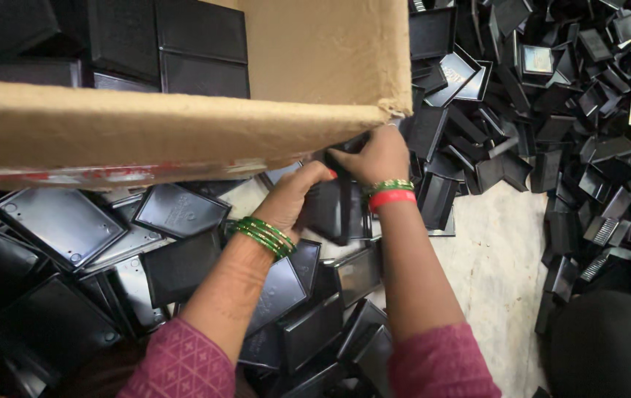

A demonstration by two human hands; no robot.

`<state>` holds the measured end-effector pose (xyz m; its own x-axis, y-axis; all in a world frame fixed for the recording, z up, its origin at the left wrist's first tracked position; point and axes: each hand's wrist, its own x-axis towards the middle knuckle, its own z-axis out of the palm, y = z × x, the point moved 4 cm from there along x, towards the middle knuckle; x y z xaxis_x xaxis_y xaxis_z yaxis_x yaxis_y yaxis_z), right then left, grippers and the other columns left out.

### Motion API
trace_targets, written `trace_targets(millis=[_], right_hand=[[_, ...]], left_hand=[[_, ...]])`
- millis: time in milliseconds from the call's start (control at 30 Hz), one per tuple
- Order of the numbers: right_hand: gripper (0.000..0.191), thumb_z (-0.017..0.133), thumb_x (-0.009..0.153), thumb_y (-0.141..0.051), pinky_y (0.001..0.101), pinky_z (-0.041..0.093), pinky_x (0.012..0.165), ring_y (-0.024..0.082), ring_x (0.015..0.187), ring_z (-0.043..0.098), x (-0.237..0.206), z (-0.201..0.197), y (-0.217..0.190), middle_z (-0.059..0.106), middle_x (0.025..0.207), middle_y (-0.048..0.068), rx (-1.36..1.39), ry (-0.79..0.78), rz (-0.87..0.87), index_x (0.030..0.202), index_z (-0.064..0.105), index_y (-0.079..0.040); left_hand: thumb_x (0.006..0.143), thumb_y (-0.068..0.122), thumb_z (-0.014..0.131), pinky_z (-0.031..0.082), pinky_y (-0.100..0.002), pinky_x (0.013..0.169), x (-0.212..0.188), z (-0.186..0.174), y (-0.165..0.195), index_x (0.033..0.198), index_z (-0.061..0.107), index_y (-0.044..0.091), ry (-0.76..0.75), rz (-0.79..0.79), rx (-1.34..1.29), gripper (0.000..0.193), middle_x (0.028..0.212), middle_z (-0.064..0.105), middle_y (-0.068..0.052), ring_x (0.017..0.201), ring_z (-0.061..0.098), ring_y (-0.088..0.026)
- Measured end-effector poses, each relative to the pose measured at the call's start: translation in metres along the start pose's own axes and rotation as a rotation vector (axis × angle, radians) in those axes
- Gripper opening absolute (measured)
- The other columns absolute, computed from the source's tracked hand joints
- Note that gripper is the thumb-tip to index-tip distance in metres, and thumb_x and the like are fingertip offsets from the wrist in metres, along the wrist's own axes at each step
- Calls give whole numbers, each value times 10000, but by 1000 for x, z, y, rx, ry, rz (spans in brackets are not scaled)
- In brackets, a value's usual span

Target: The person sits on the floor among a large pile of black plastic boxes, picks them up one at a time, turns some over in their hands, and places them into a nearby cardboard box. Other workers around them sort the same boxes from the floor.

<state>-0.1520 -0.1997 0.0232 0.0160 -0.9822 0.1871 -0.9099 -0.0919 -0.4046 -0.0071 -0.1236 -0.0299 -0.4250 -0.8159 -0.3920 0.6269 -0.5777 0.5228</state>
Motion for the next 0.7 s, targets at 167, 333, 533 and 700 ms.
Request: trace_targets(millis=[167, 333, 533, 700], right_hand=[[479, 970, 786, -354, 381, 564, 804, 223, 870, 658, -42, -45, 26, 673, 956, 47, 320, 478, 36, 983, 656, -51], [222, 795, 943, -177, 297, 455, 739, 144, 802, 541, -99, -42, 22, 588, 923, 47, 1425, 442, 401, 992, 605, -74], [320, 698, 915, -87, 279, 518, 867, 99, 968, 609, -127, -14, -36, 643, 1082, 30, 1239, 157, 338, 1200, 556, -65], [552, 684, 966, -108, 268, 489, 897, 97, 989, 582, -126, -21, -48, 636, 1102, 50, 1202, 90, 302, 1479, 494, -31]], left_hand=[[839, 225, 712, 608, -353, 672, -6, 7, 9, 1055, 617, 44, -86, -60, -156, 298, 919, 761, -115, 777, 723, -190], [926, 245, 735, 555, -320, 852, -6, 19, 17, 1281, 610, 42, -110, 300, -16, 428, 1106, 677, -34, 989, 669, -154], [1013, 355, 615, 414, -282, 1064, -18, 34, 11, 1389, 555, 64, -122, 495, 58, 479, 1309, 607, 27, 1223, 532, -78], [1065, 378, 597, 375, -299, 1112, -19, 35, 14, 1414, 580, 29, -93, 549, 115, 494, 1297, 596, 4, 1210, 505, -92]])
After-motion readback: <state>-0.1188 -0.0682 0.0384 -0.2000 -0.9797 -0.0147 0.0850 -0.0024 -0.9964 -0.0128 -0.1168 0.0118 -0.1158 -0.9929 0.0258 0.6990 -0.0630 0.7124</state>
